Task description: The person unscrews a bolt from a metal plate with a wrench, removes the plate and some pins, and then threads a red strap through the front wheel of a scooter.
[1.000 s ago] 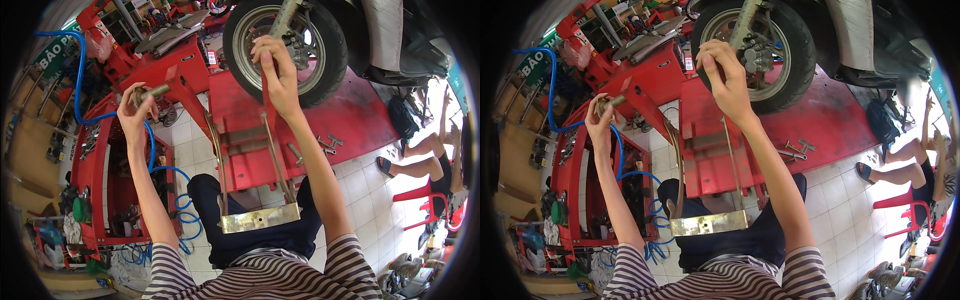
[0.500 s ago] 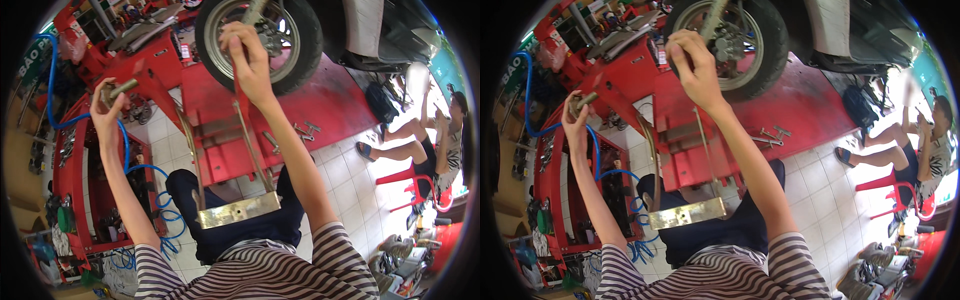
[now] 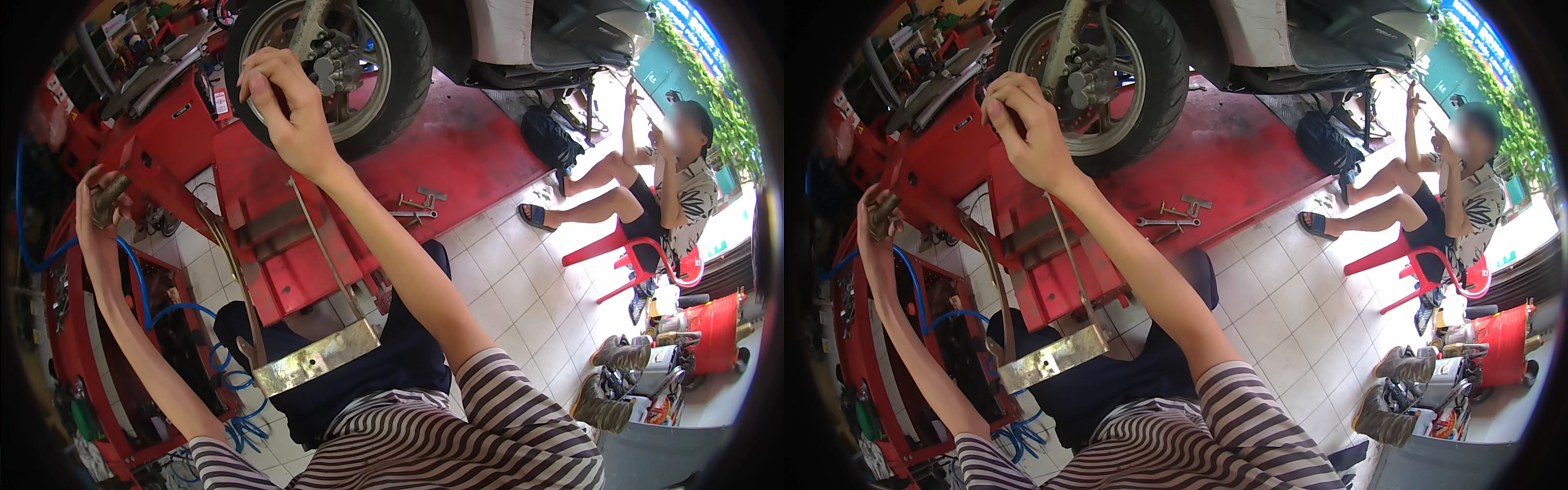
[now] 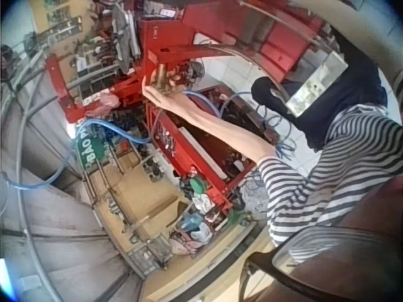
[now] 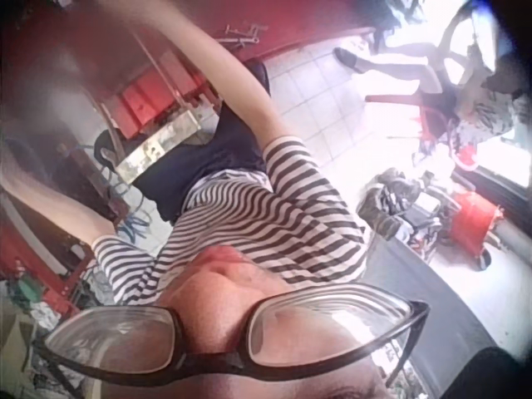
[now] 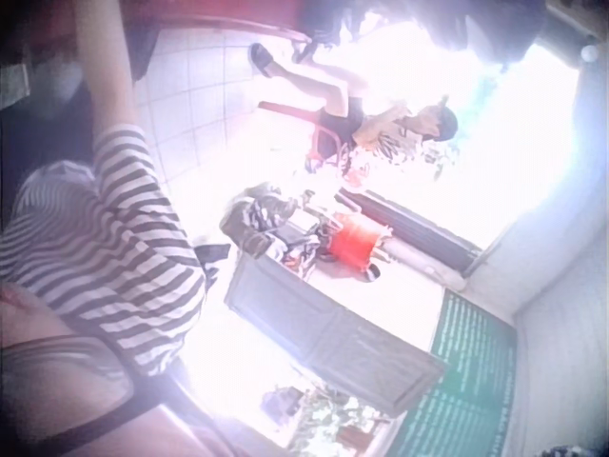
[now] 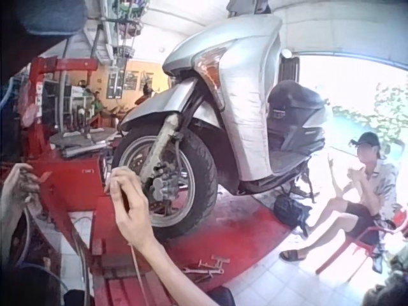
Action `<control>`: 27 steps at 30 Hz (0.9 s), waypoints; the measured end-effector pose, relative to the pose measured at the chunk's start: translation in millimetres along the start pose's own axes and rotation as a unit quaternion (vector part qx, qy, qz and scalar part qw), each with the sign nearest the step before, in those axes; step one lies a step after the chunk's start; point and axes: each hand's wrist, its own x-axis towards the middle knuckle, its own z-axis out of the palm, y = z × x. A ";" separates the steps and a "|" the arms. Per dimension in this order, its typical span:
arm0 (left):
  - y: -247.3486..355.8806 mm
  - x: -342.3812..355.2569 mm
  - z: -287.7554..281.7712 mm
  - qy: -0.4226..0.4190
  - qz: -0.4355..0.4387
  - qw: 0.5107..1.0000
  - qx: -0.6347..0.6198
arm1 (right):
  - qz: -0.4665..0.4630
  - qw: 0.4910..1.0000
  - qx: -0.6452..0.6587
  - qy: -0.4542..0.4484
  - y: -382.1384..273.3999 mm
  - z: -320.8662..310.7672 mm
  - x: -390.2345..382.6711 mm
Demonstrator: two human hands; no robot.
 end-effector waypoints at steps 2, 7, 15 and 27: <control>-6.2 -6.8 4.5 0.011 0.083 0.994 0.066 | 0.008 1.000 0.003 0.000 -1.5 -0.8 -0.4; -20.5 -4.4 -14.9 0.001 0.105 0.988 0.112 | 0.013 1.000 0.021 0.017 -4.5 2.8 0.3; -10.3 -3.8 1.6 0.035 0.004 0.998 0.047 | 0.011 1.000 0.021 0.013 -2.8 2.6 0.1; 2.7 2.8 -17.6 -0.081 -0.064 0.995 -0.018 | 0.012 1.000 0.007 -0.001 -2.4 -0.8 -0.2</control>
